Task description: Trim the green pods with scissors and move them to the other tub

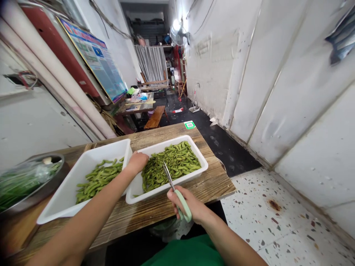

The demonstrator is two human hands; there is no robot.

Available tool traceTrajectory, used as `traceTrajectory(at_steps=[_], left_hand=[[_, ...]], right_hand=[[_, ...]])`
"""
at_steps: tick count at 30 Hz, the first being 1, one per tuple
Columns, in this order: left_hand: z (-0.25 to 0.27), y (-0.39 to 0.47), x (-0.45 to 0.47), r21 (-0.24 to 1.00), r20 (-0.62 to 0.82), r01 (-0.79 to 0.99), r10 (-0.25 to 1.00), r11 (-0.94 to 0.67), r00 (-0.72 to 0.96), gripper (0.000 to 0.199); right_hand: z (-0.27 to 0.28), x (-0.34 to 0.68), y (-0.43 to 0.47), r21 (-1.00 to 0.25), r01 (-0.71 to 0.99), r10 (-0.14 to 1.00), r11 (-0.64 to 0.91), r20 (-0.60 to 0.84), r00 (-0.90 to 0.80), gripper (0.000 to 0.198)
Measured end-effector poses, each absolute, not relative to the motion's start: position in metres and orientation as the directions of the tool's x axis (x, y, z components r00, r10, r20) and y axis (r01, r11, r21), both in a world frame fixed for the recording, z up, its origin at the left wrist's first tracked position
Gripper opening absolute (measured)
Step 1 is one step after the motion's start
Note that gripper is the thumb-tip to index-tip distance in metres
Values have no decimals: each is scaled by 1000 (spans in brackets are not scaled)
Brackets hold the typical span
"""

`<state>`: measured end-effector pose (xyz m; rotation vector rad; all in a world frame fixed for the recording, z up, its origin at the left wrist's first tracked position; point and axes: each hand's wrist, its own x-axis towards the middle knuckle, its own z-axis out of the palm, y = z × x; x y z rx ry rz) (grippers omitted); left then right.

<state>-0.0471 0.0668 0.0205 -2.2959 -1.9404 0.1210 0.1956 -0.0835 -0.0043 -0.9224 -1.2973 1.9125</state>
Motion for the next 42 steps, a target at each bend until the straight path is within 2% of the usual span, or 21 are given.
traceTrajectory(at_steps=[7,9,10,11,13,14,16,19,25,37,42], left_hand=[[33,60,-45,-138,88,989,994,-46,58,22],[43,46,-39,-72,102,996,993,-51,58,22],[47,37,-36,37,80,996,993,-86,83,23],[50,28,-31,199,39,971,991,-131,126,22],[53,9,-21,569,-61,806,970,-161,236,24],[53,0,-16,699,-99,703,957,-129,274,26],[54,-12,-8,809,-157,587,946,-43,285,29],[54,-20,-2,851,-168,525,958,23,231,29],[56,-22,-2,889,-96,457,986,22,140,34],[49,-23,-1,879,-119,477,960,-16,253,31],[47,-22,-2,892,-173,449,955,48,242,36]], right_hand=[[-6,197,-81,-957,-100,828,-274,-181,-531,49],[-6,195,-79,-955,-109,834,-277,-183,-521,49],[-6,195,-79,-954,-108,836,-281,-187,-516,49],[-6,194,-78,-953,-104,836,-283,-193,-513,49],[-5,192,-77,-955,-83,833,-284,-203,-515,48],[-4,192,-77,-958,-73,833,-278,-203,-515,47],[-1,191,-78,-962,-64,839,-265,-197,-508,48],[4,192,-81,-961,-82,856,-262,-192,-480,51],[5,193,-84,-963,-78,865,-259,-195,-461,52],[2,193,-81,-978,-25,871,-207,-173,-461,45],[3,193,-81,-977,-9,879,-214,-188,-438,47]])
